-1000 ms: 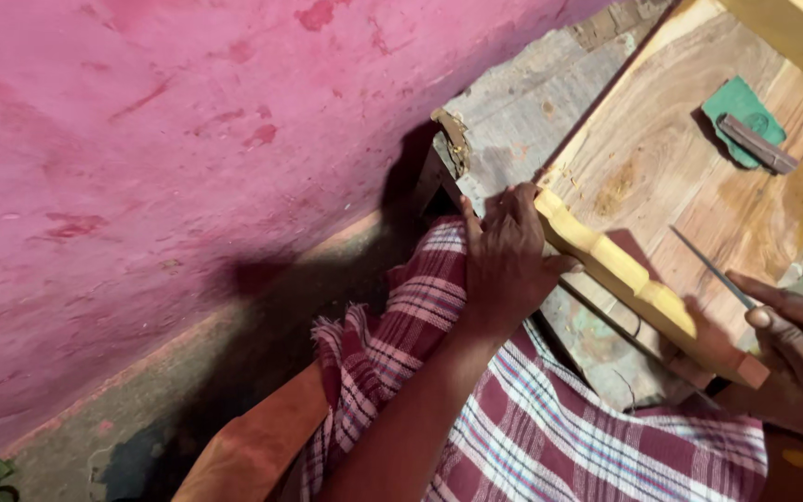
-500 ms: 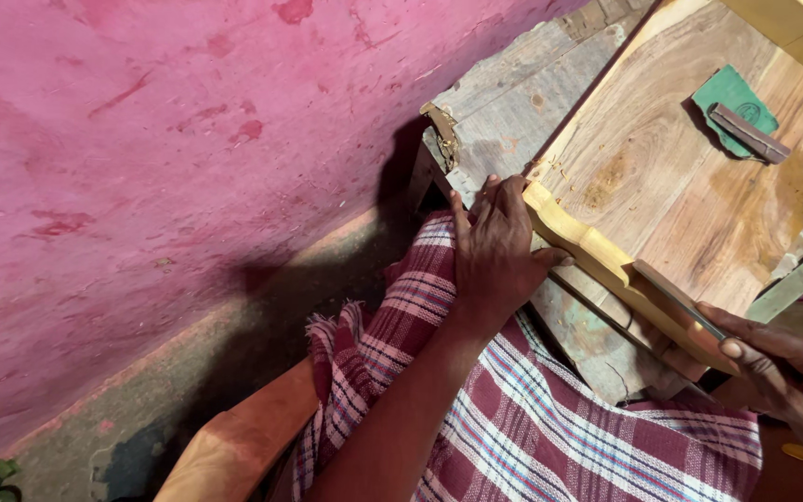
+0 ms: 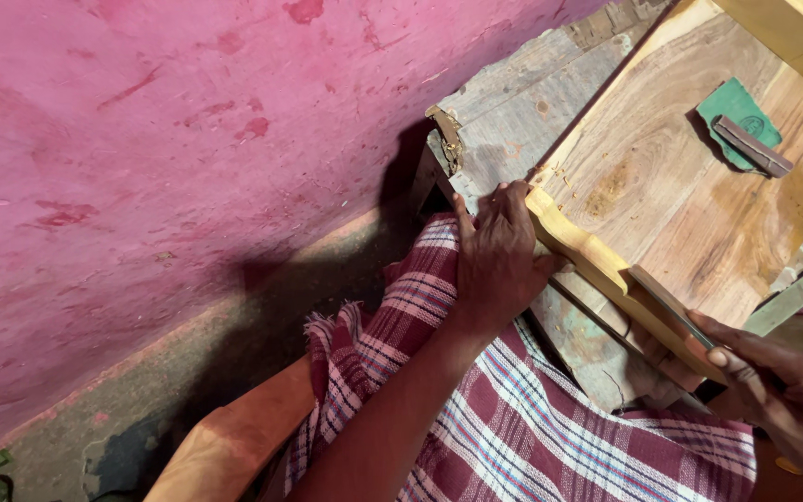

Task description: The person carves a small wooden piece using a chisel and mallet, then smooths the surface with a hand plane. The person repeatedly shapes and refines the edges of the wood while seated on the floor.

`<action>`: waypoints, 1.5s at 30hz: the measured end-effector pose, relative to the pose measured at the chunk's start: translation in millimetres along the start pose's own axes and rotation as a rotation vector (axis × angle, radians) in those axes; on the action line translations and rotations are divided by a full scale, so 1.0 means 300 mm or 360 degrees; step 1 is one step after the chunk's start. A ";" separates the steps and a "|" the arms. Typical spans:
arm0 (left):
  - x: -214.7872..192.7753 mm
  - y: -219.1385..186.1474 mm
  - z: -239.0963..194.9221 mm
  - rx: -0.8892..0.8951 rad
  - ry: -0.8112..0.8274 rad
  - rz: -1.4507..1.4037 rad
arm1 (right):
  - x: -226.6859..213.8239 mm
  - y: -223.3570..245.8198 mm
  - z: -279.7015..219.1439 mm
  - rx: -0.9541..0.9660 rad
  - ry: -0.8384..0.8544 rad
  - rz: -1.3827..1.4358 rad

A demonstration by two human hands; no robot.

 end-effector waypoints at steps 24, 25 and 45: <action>0.045 0.030 0.013 -0.0152 0.0295 0.0179 | -0.031 0.162 -0.024 -0.0036 -0.0017 -0.0088; 0.041 0.022 0.012 -0.0126 0.0261 0.0174 | -0.026 0.151 -0.021 -0.0001 -0.0012 -0.0126; 0.041 0.027 0.015 -0.0164 0.0283 0.0198 | -0.047 0.216 -0.031 -0.0064 -0.0048 -0.0161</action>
Point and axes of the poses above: each hand's wrist, its own z-axis towards the middle knuckle, its own x-axis out of the palm, y = z × x, the point moved 9 cm from there along z, towards the middle knuckle, and after that the axes turned 5 degrees about x, right-handed, at the moved point
